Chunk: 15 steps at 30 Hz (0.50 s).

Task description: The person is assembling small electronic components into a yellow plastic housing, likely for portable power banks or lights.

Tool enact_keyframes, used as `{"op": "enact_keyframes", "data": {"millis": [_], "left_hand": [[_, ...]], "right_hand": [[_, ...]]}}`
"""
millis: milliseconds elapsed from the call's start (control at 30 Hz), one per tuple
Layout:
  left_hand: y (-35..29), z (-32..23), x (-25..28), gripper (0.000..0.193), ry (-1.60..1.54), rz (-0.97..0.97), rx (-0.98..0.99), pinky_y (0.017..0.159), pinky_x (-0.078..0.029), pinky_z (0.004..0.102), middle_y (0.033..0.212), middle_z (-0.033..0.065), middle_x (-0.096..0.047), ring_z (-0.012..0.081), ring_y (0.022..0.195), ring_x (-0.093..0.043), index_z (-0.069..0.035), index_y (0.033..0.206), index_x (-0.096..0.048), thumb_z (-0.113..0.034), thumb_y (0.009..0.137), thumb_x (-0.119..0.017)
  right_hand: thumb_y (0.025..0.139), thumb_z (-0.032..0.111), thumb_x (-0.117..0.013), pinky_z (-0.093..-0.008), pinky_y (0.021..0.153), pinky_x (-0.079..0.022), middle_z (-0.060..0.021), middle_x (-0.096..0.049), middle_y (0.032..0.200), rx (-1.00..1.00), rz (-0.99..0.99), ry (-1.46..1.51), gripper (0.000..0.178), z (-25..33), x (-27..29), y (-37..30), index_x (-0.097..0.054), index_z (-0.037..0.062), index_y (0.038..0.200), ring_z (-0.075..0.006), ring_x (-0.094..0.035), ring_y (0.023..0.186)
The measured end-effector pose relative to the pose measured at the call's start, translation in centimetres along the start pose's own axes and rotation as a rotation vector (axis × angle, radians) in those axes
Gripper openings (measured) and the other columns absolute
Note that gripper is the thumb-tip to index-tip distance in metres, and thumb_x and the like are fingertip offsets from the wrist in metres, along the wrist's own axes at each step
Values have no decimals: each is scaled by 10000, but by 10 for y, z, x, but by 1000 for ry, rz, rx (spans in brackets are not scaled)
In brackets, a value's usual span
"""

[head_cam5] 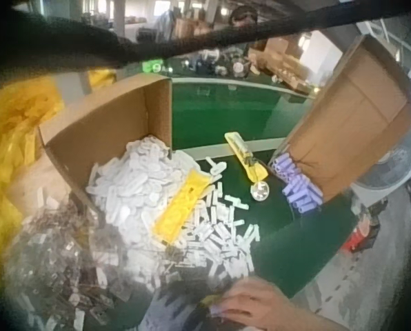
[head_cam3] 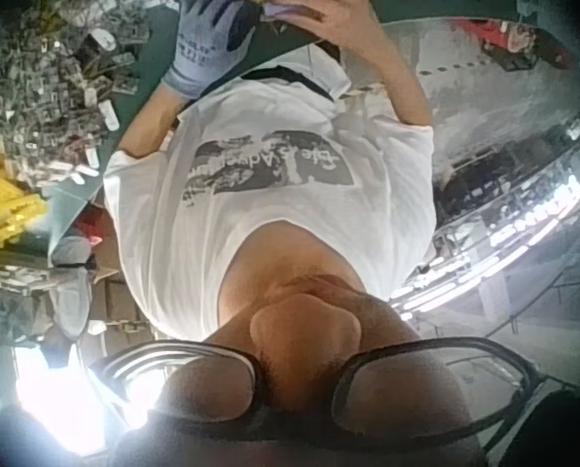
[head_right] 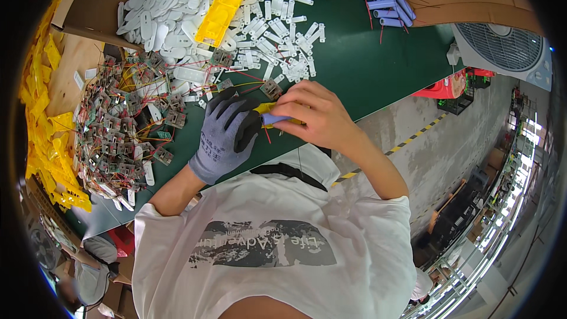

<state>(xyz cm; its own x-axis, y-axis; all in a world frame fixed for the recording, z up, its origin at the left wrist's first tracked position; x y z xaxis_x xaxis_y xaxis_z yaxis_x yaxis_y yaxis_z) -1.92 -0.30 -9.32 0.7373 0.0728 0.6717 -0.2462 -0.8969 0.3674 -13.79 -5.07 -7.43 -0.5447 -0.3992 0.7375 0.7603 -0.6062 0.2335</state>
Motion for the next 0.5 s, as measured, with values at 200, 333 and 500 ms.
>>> {"op": "enact_keyframes", "data": {"millis": [200, 333, 500], "left_hand": [[-1, 4, -4, 405, -9, 38, 29, 917, -418, 472, 1073, 131, -593, 325, 966, -572, -90, 1012, -571, -36, 639, -720], [0, 1, -3, 453, -20, 52, 21, 905, -416, 470, 1089, 137, -589, 331, 965, -569, -81, 1061, -578, -53, 633, -724], [3, -1, 2, 581, -88, 38, 17, 941, -402, 482, 1121, 147, -578, 343, 1018, -550, -44, 1179, -553, -133, 638, -745]], "right_hand": [[661, 136, -788, -299, 637, -486, 21, -604, 892, 88, -36, -154, 277, 5, 0, -7, -712, 119, 927, -179, -568, 801], [670, 141, -779, -276, 637, -472, 39, -609, 903, 205, -110, -344, 259, 14, -2, -16, -715, 123, 920, -159, -562, 815], [691, 132, -762, -294, 665, -483, 18, -623, 928, 186, -156, -336, 217, 14, 0, -14, -716, 114, 901, -173, -569, 840]]}}
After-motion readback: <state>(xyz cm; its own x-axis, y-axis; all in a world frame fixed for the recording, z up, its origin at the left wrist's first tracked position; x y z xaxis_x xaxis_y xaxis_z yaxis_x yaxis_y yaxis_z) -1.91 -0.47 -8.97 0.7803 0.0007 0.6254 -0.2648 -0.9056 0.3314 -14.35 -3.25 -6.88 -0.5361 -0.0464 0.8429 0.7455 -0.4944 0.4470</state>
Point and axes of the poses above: each hand's wrist, its own y-axis towards the middle knuckle, its own x-axis out of the back of the hand, z = x × y, the point moved 9 cm from there along y, towards the middle knuckle
